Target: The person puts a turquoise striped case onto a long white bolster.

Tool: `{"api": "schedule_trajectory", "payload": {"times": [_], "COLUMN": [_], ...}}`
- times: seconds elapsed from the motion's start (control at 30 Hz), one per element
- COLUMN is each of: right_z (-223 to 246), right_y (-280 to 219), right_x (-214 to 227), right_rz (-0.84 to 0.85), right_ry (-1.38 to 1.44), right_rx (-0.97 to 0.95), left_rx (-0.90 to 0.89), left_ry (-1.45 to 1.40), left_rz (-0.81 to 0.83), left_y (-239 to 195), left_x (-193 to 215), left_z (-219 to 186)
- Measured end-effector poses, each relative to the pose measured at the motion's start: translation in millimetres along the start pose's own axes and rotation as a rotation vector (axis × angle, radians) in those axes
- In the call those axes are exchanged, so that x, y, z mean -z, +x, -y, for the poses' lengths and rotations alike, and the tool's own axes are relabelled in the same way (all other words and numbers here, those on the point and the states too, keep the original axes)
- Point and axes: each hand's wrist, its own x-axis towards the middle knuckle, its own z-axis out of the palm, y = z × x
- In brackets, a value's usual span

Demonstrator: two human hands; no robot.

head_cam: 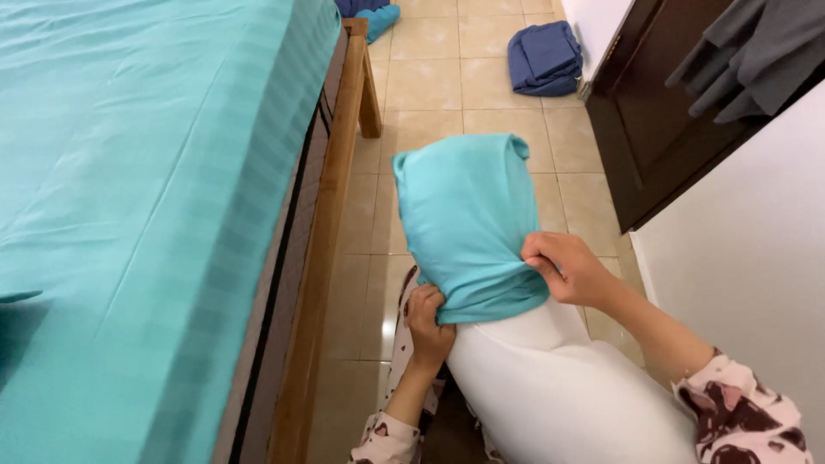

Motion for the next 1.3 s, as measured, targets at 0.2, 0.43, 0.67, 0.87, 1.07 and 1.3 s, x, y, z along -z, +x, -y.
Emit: {"api": "schedule_trajectory", "payload": {"times": [0.2,0.43,0.67,0.87,1.07,1.3], "right_z": [-50.3,-113.3,-150.5,-55.2,26.0,-7.2], "right_y": [11.8,-4.2,-45.6,34.7,73.1,57.4], "right_x": [-71.5,-80.8,-132.8,-71.4,-81.8,-117.6], "right_rz": [0.136,0.099,0.004,-0.157,0.092,-0.043], "right_ry": [-0.121,0.296,0.553,0.267,-0.194,-0.015], "right_rx": [-0.058,-0.11,-0.552,-0.276,-0.034,-0.494], "left_rx": [0.119,0.332,0.63,0.677,0.725,0.468], "left_ry": [0.102,0.13,-0.131,-0.322,-0.23,0.017], "left_rz": [0.092,0.191,0.185,0.21,0.037,-0.372], "left_y": [-59.0,-76.3,-87.9,-88.2,-75.8,-74.8], "left_x": [31.6,76.2,47.6,2.6,1.0,36.1], "left_z": [54.6,32.0,26.4,81.6,80.1,51.8]}}
